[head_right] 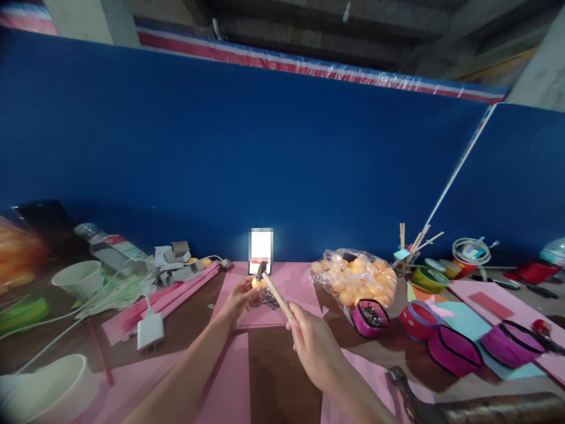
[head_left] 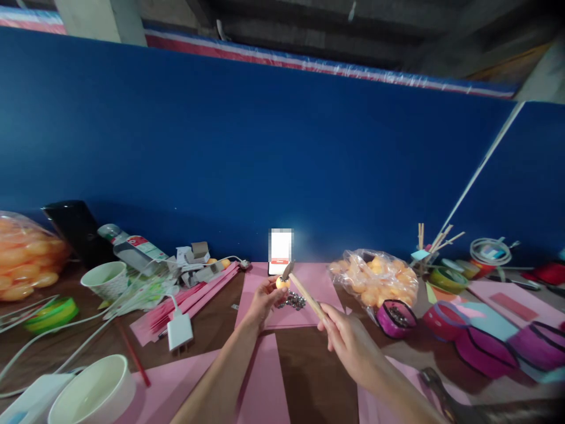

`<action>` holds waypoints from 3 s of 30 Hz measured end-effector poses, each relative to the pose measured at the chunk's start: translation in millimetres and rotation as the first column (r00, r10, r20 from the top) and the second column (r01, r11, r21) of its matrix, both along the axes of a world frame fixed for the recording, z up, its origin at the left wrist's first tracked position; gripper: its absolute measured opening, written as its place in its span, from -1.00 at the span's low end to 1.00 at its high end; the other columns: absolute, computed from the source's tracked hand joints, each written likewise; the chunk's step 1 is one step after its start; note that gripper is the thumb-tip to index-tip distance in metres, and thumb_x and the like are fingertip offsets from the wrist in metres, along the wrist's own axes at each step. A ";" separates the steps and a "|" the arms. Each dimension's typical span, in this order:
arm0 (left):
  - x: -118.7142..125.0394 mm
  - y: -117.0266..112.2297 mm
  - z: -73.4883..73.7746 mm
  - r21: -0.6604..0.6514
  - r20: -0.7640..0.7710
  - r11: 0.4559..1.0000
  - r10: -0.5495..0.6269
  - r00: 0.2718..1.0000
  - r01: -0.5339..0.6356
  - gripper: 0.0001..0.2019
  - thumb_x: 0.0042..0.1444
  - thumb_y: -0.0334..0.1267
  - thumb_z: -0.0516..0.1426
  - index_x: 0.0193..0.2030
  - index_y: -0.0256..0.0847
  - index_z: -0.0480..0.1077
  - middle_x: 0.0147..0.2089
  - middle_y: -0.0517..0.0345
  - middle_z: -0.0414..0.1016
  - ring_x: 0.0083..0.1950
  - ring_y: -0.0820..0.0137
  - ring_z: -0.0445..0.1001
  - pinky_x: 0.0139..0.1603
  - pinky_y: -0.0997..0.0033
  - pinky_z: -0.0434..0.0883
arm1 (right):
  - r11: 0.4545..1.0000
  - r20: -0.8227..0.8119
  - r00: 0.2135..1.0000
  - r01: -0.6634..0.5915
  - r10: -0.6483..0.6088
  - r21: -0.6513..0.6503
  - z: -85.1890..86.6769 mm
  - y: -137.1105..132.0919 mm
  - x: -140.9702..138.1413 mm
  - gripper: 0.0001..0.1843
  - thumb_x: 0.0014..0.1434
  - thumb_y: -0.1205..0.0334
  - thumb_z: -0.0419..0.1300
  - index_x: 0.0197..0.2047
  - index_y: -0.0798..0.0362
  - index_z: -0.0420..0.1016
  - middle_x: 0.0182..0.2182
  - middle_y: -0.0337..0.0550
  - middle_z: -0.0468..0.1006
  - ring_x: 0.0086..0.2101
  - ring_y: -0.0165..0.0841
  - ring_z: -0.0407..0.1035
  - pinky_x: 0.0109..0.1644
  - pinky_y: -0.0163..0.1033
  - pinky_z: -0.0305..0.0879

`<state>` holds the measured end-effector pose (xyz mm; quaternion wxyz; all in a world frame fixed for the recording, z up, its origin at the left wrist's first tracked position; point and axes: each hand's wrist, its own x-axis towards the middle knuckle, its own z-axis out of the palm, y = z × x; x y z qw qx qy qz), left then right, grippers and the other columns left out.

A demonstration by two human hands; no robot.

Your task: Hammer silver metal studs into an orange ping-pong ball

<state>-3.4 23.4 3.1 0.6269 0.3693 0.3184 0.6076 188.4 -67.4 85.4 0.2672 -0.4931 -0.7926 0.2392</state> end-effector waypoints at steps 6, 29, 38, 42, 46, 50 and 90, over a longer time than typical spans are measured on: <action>0.7 -0.3 1.0 0.015 -0.025 1.000 -0.002 1.000 0.002 -0.58 -0.27 -0.27 0.30 -0.20 -0.24 0.36 -0.45 0.21 0.40 -0.52 0.57 0.32 -0.47 0.54 0.23 | 0.999 -0.027 1.000 -0.015 0.014 -0.050 -3.3 0.3 -1.8 -0.70 0.25 0.16 -0.21 -0.16 0.03 0.28 -0.43 -0.24 0.45 -0.59 -0.49 0.30 -0.48 -0.37 0.19; -0.6 -1.0 5.2 -0.080 0.105 0.997 0.006 0.994 0.002 -0.71 -0.17 -0.26 0.25 -0.25 -0.26 0.39 -0.39 0.18 0.42 -0.40 0.56 0.39 -0.32 0.57 0.33 | 0.953 0.260 0.928 0.211 -0.266 0.219 -24.6 25.2 48.6 -0.67 0.19 0.26 -0.14 0.00 0.07 0.25 -0.25 -0.10 0.48 -0.26 -0.30 0.37 -0.22 -0.28 0.19; -2.0 2.0 1.0 -0.074 0.153 0.997 0.000 0.988 0.012 -0.73 -0.14 -0.28 0.24 -0.25 -0.27 0.38 -0.38 0.16 0.43 -0.38 0.56 0.41 -0.32 0.59 0.36 | 0.948 0.464 0.829 0.237 -0.312 0.215 -52.4 38.3 79.1 -0.80 0.14 0.36 -0.08 -0.22 0.06 0.32 -0.33 -0.13 0.42 -0.26 -0.35 0.30 -0.23 -0.36 0.10; -3.1 1.3 0.8 -0.075 0.168 0.997 0.006 0.986 0.007 -0.70 -0.12 -0.27 0.24 -0.20 -0.28 0.38 -0.38 0.13 0.42 -0.38 0.54 0.41 -0.32 0.56 0.37 | 0.948 0.481 0.818 0.244 -0.315 0.206 -58.0 39.3 80.9 -0.79 0.16 0.34 -0.08 -0.19 0.06 0.32 -0.29 -0.11 0.40 -0.22 -0.33 0.28 -0.19 -0.34 0.09; -3.4 1.1 1.5 -0.060 0.178 0.998 -0.008 0.984 0.019 -0.72 -0.09 -0.28 0.21 -0.19 -0.27 0.37 -0.37 0.13 0.41 -0.36 0.54 0.40 -0.31 0.57 0.37 | 0.931 0.508 0.783 0.256 -0.358 0.261 -56.8 39.4 78.8 -0.84 0.13 0.32 -0.01 -0.24 0.07 0.36 -0.25 -0.06 0.36 -0.24 -0.30 0.27 -0.19 -0.30 0.10; -2.1 1.6 2.9 -0.050 0.188 0.999 -0.011 0.982 0.021 -0.71 -0.11 -0.30 0.22 -0.19 -0.25 0.36 -0.35 0.16 0.40 -0.36 0.55 0.40 -0.32 0.58 0.36 | 0.922 0.446 0.826 0.207 -0.344 0.327 -47.7 40.1 59.9 -0.76 0.10 0.35 0.03 -0.14 0.06 0.34 -0.22 -0.05 0.36 -0.20 -0.28 0.25 -0.14 -0.28 0.10; -2.7 -3.3 3.2 -0.018 0.181 0.999 -0.035 0.983 0.039 -0.60 -0.07 -0.31 0.21 -0.04 -0.20 0.30 -0.20 0.09 0.44 -0.28 0.48 0.47 -0.18 0.50 0.40 | 0.995 -0.525 0.850 -0.018 -0.038 -0.101 -33.4 102.2 -47.3 -0.86 0.06 0.18 0.08 -0.40 0.07 0.34 -0.58 -0.29 0.37 -0.57 -0.47 0.24 -0.48 -0.37 0.14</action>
